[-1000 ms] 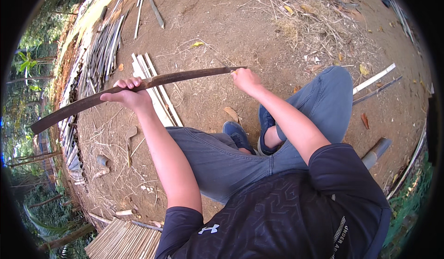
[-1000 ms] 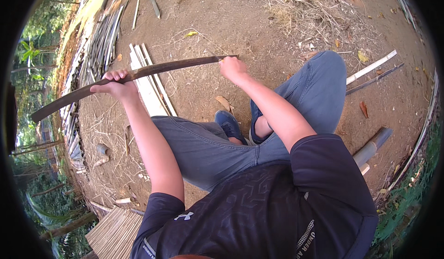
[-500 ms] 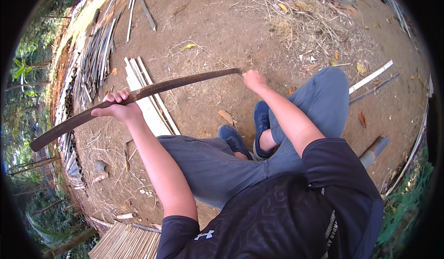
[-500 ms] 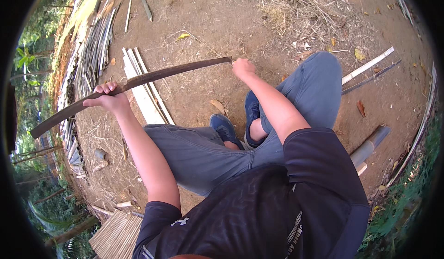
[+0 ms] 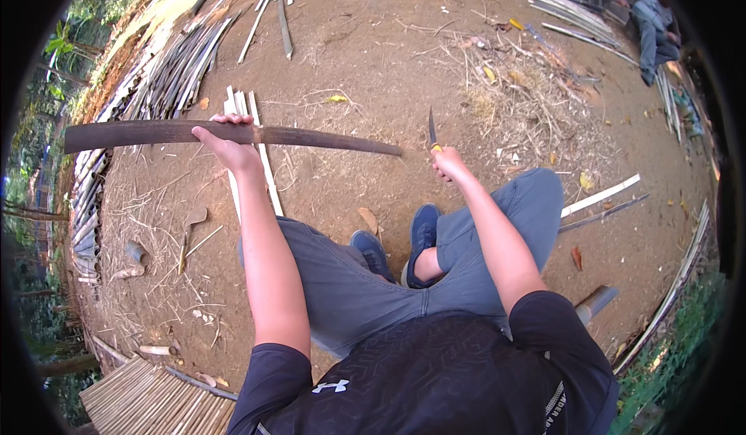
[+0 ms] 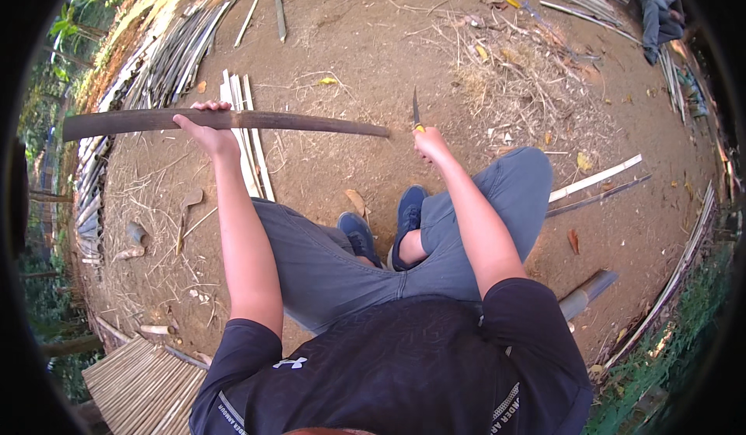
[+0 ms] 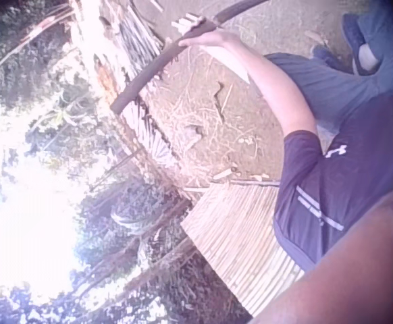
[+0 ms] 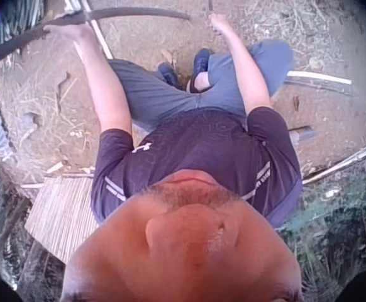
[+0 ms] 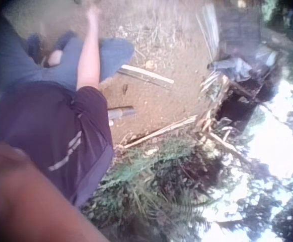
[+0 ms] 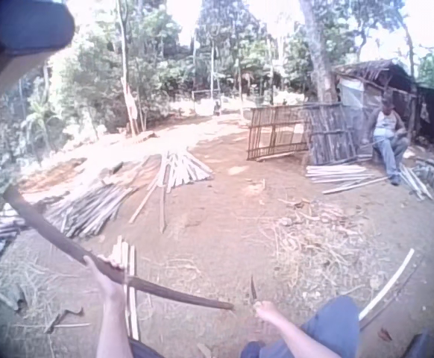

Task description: The person shaves and smooths a long piece of bamboo using a knife while sitting in an outdoor yard.

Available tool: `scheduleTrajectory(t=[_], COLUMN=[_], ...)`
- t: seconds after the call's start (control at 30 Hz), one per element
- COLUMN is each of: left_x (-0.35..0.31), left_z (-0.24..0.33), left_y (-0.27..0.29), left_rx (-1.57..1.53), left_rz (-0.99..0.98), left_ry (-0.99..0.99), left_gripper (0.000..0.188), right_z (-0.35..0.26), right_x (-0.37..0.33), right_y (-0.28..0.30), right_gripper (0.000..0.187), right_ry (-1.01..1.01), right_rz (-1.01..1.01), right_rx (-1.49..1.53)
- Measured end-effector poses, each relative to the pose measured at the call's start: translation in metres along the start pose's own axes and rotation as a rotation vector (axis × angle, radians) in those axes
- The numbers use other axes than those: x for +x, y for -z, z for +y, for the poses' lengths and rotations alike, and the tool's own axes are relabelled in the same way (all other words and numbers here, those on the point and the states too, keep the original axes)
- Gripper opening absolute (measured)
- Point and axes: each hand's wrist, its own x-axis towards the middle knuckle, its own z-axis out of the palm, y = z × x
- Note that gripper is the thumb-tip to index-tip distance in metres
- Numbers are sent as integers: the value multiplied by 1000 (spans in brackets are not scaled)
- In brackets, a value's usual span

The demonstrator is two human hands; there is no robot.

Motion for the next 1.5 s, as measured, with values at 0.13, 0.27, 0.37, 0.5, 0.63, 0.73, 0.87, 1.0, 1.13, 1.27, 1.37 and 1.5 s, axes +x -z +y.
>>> scheduleTrajectory(t=[0.13, 0.27, 0.37, 0.5, 0.63, 0.73, 0.87, 1.0, 1.13, 1.27, 1.37, 1.5], left_x=[-1, -16, -30, -33, -33, -35, -48, -46, -41, -26, -26, -22], left_z=[3, 1, 2, 6, 21, 22, 10, 5, -11, -32, -21, -2], left_y=[-1, -8, -22, -25, -18, -21, -46, -47, -41, -39, -35, -19], left_rx=[-25, -27, 13, 34, 13, -60, -64, -76, 47, 45, 63, 236], left_rz=[-54, -36, -13, -17, 62, 80, 102, 110, 107, 31, 114, 151], left_ry=[-10, 36, 10, 19, -10, -3, -30, -15, 1, 91, 103, 17], left_gripper=[60, 68, 74, 74, 73, 72, 72, 72, 73, 76, 65, 43], right_z=[-3, 19, 28, 30, -34, -109, -209, -187, -99, -12, 20, 41], right_x=[-29, -52, -59, -62, -83, -92, -119, -69, -16, 34, 61, 59], right_y=[26, 51, 56, 52, 71, 136, 221, 201, 127, 92, 47, -13], right_gripper=[28, 23, 20, 14, 13, 19, 29, 38, 37, 38, 36, 32], right_ry=[86, -30, -105, 66, 279, 374, 352, 296, 203, 211, 273, 317], right_rz=[-3, 59, 125, 270, 141, 132, 288, 282, 52, 4, 29, 45], right_rx=[-18, -56, 81, -83, -49, -141, -532, -694, -786, -633, -554, -536])
